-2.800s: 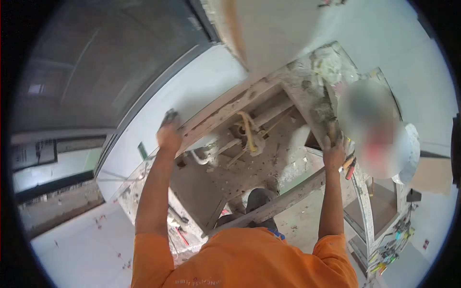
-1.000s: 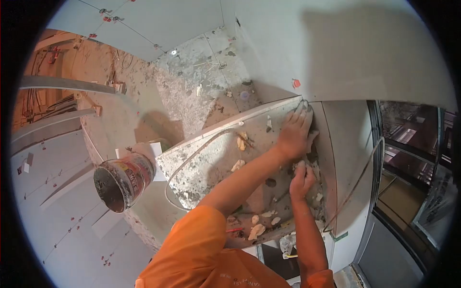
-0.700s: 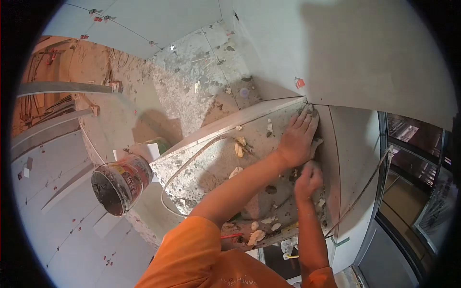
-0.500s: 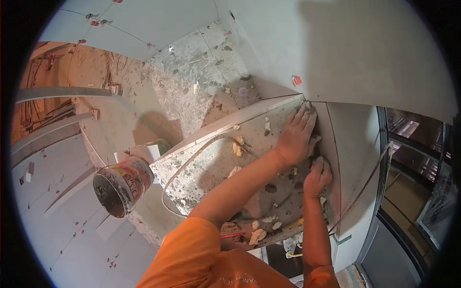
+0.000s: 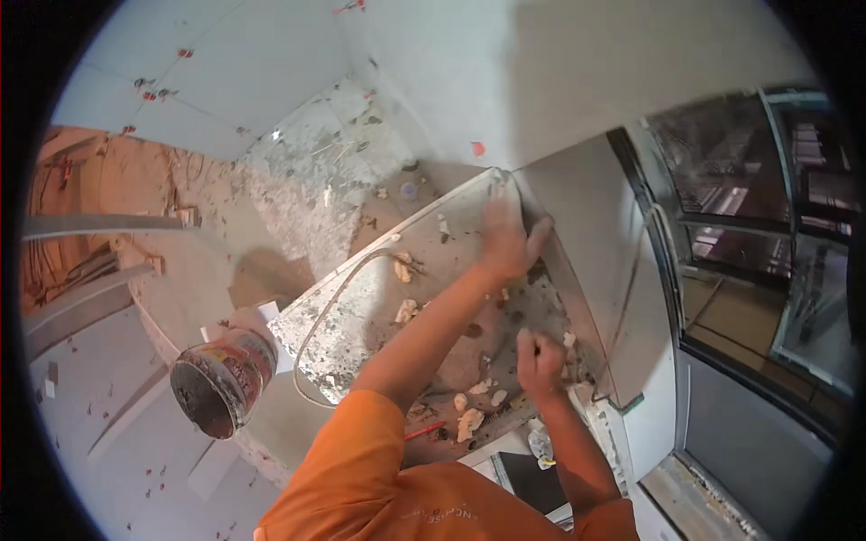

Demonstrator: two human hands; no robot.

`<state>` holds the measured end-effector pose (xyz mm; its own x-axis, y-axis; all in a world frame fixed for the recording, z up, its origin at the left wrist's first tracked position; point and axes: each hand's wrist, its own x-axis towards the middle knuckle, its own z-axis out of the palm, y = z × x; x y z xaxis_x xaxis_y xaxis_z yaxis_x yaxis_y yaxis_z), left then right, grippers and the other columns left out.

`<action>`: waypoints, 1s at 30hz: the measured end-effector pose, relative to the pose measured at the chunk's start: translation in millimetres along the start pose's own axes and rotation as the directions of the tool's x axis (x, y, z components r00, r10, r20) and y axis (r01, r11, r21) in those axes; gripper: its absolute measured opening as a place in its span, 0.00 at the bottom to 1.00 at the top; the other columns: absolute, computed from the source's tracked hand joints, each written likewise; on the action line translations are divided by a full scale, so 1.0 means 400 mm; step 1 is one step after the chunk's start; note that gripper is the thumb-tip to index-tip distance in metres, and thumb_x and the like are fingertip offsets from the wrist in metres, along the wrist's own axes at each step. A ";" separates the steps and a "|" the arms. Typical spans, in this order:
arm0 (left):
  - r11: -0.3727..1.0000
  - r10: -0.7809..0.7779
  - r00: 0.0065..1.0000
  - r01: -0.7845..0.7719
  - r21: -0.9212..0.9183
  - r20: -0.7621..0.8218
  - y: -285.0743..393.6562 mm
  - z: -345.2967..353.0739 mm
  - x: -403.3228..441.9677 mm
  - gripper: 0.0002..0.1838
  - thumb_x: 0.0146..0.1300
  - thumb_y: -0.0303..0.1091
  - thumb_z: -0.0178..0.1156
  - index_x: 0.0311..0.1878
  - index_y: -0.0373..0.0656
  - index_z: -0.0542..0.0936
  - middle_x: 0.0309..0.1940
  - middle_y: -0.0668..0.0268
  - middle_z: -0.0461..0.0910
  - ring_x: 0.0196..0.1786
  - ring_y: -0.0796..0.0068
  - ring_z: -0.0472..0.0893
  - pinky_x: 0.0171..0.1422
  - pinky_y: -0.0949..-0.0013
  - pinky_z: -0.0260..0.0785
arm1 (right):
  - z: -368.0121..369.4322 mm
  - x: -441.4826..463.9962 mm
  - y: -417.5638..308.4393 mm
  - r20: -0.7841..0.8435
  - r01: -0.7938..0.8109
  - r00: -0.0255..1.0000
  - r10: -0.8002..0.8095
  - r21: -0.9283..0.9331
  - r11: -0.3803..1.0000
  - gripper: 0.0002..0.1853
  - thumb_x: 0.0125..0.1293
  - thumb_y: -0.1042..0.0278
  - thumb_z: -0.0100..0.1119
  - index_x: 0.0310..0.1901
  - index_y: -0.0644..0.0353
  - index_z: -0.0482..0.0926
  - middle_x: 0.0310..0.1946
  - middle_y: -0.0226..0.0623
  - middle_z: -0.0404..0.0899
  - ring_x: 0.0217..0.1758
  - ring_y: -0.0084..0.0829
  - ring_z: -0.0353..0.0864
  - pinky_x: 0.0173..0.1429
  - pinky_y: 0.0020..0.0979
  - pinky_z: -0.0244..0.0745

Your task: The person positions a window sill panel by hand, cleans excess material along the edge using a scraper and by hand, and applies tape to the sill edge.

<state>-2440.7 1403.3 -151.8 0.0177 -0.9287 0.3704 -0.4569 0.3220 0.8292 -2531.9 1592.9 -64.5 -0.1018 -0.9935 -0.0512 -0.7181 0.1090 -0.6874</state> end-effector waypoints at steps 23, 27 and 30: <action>0.985 -0.015 0.973 0.054 -0.163 0.230 0.447 -0.003 -0.391 0.33 0.66 0.25 0.61 0.73 0.31 0.65 0.72 0.35 0.64 0.72 0.36 0.69 0.74 0.49 0.64 | -0.150 -0.662 0.017 -0.056 -0.330 0.944 0.326 -0.102 0.938 0.14 0.69 0.63 0.63 0.28 0.64 0.81 0.23 0.48 0.79 0.27 0.51 0.81 0.33 0.44 0.73; 0.915 -0.120 0.969 0.192 -0.354 0.217 0.400 -0.040 -0.380 0.15 0.68 0.32 0.64 0.55 0.36 0.82 0.48 0.46 0.84 0.47 0.49 0.85 0.51 0.53 0.77 | -0.194 -0.773 0.026 -0.133 -0.377 0.921 0.365 -0.081 0.923 0.15 0.69 0.63 0.62 0.27 0.64 0.80 0.23 0.48 0.79 0.27 0.51 0.81 0.33 0.44 0.73; 0.833 -0.476 0.879 0.449 -0.325 -0.006 0.219 0.008 -0.194 0.18 0.74 0.42 0.59 0.37 0.34 0.81 0.26 0.50 0.83 0.27 0.51 0.80 0.36 0.51 0.70 | -0.205 -0.888 0.026 -0.118 -0.535 0.840 0.530 -0.017 0.845 0.15 0.70 0.63 0.61 0.27 0.63 0.79 0.22 0.50 0.77 0.26 0.52 0.80 0.32 0.44 0.72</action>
<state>-2485.0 1502.8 -109.1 0.2381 -0.9690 -0.0665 -0.0837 -0.0887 0.9925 -2559.8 1949.8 5.7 -0.5472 -0.7727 -0.3217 -0.5634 0.6243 -0.5412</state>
